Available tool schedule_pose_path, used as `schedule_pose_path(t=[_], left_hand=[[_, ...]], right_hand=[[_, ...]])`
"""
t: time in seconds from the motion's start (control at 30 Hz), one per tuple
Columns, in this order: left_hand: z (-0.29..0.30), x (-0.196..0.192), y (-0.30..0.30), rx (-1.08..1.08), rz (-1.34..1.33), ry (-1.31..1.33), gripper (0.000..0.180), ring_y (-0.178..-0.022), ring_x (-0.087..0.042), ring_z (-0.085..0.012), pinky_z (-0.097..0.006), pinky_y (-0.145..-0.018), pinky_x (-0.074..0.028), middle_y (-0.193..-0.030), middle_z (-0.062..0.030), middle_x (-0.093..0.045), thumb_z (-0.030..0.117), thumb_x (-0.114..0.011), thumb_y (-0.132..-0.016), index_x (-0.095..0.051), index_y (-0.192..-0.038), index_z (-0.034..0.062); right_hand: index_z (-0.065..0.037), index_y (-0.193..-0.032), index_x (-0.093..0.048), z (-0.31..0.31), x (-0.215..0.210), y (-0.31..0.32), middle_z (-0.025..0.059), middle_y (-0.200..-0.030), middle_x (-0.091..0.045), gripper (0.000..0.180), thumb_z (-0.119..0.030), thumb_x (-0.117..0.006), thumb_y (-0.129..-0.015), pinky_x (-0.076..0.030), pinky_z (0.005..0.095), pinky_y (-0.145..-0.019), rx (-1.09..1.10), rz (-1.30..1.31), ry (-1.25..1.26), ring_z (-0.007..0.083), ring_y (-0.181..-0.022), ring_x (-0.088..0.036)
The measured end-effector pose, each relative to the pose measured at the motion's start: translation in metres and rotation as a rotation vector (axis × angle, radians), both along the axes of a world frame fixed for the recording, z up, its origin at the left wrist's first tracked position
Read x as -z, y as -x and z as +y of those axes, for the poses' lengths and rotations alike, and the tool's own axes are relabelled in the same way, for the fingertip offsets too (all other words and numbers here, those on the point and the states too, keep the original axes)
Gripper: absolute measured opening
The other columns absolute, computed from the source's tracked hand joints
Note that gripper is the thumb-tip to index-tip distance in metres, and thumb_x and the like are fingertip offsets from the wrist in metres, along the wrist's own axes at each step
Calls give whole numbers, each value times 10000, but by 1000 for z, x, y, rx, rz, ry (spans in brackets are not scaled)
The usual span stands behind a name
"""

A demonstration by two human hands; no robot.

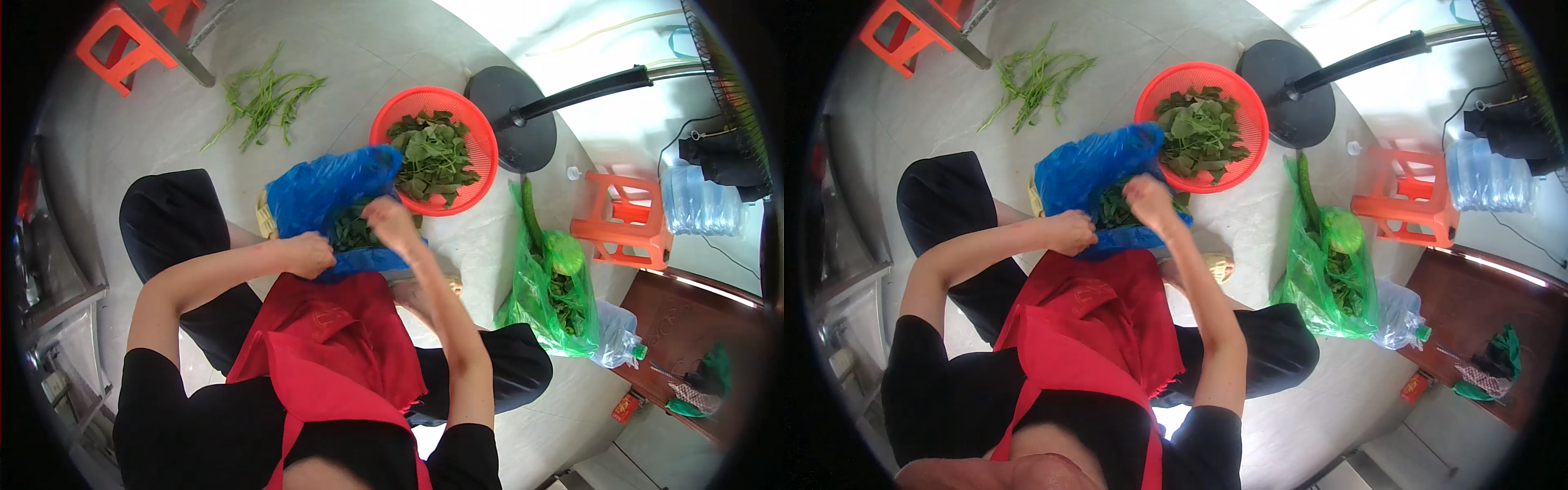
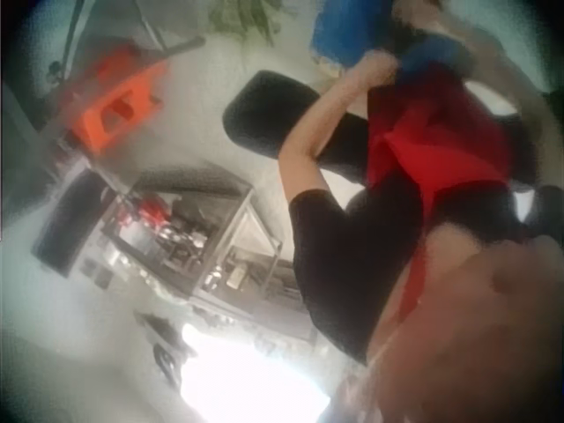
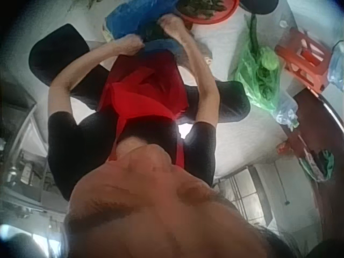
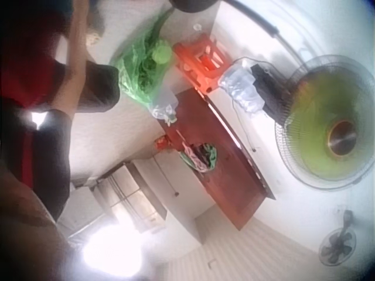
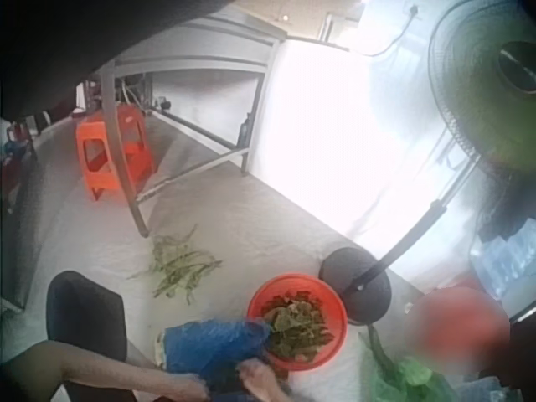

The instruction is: The person sits on the floor and sorts leafy green vegetables by hand. They pick up bunches of greens, remove leaves and stems, and place the separated parts into a red basket and a blue plastic bag.

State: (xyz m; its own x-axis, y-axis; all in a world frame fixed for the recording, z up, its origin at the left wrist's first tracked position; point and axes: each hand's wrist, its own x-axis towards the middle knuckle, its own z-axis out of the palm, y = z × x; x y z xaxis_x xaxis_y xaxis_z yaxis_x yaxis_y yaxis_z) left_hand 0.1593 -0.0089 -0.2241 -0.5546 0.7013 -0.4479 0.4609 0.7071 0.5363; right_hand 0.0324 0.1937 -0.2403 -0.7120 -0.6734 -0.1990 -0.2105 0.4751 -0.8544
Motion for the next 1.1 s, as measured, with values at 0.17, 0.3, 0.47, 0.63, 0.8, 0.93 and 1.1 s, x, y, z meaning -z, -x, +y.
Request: schedule_pose_path(t=[0.17, 0.3, 0.47, 0.63, 0.8, 0.93, 1.1], left_hand=[[-27, 26, -11, -511, -159, 181, 282, -830, -647, -447, -542, -744, -499, -902, -249, -671, 228, -523, -914, -635, -995, -17], [-62, 43, 42, -832, 127, 191, 395, -850, -648, -430, -538, -742, -504, -906, -237, -672, 366, -616, -893, -618, -1006, -12], [-28, 8, 52, -644, 233, 218, 432, -849, -661, -425, -516, -707, -526, -977, -224, -660, 221, -729, -755, -537, -1093, 33], [-3, 17, 37, -305, 269, 222, 740, -1259, -471, -384, -471, -765, -536, -1389, -208, -441, 183, -799, -656, -506, -1329, 86], [-23, 23, 38, -206, 455, 392, 1091, -1400, -286, -413, -628, -1006, -369, -1547, -205, -261, 335, -903, -519, -395, -1467, 154], [-51, 43, 30, -276, 388, 506, 1098, -1395, -298, -423, -705, -1050, -263, -1519, -200, -322, 393, -902, -522, -395, -1472, 175], [-55, 58, 32, -274, 289, 571, 1042, -1381, -321, -419, -719, -1030, -271, -1482, -189, -386, 427, -883, -564, -414, -1461, 179]], right_hand=[[-29, -832, -723, 28, 100, -108, 263, -857, -671, 203, -157, -577, -773, -536, 493, -782, -415, -3, -494, 425, -824, -663], [-23, -915, -719, 18, 107, -110, 240, -974, -683, 212, -114, -587, -776, -536, 488, -789, -142, -98, -367, 405, -940, -655], [-21, -1193, -596, 3, 93, -52, 174, -1045, -562, 418, -122, -609, -787, -513, 484, -745, -154, 604, -487, 348, -957, -574], [-27, -1432, -411, 23, 96, -30, 143, -1023, -582, 680, -129, -614, -791, -454, 400, -805, -33, 831, -716, 258, -960, -566], [-84, -1280, -552, 51, 120, -49, 56, -850, -634, 467, -134, -579, -817, -421, 441, -810, -163, 810, -787, 237, -911, -586], [-115, -1157, -587, 49, 97, -55, 100, -926, -658, 317, -127, -564, -841, -470, 478, -753, -116, 845, -657, 295, -830, -621], [-88, -1148, -550, 56, 92, -43, 116, -937, -661, 282, -91, -539, -867, -512, 449, -702, 27, 209, -552, 323, -841, -651]])
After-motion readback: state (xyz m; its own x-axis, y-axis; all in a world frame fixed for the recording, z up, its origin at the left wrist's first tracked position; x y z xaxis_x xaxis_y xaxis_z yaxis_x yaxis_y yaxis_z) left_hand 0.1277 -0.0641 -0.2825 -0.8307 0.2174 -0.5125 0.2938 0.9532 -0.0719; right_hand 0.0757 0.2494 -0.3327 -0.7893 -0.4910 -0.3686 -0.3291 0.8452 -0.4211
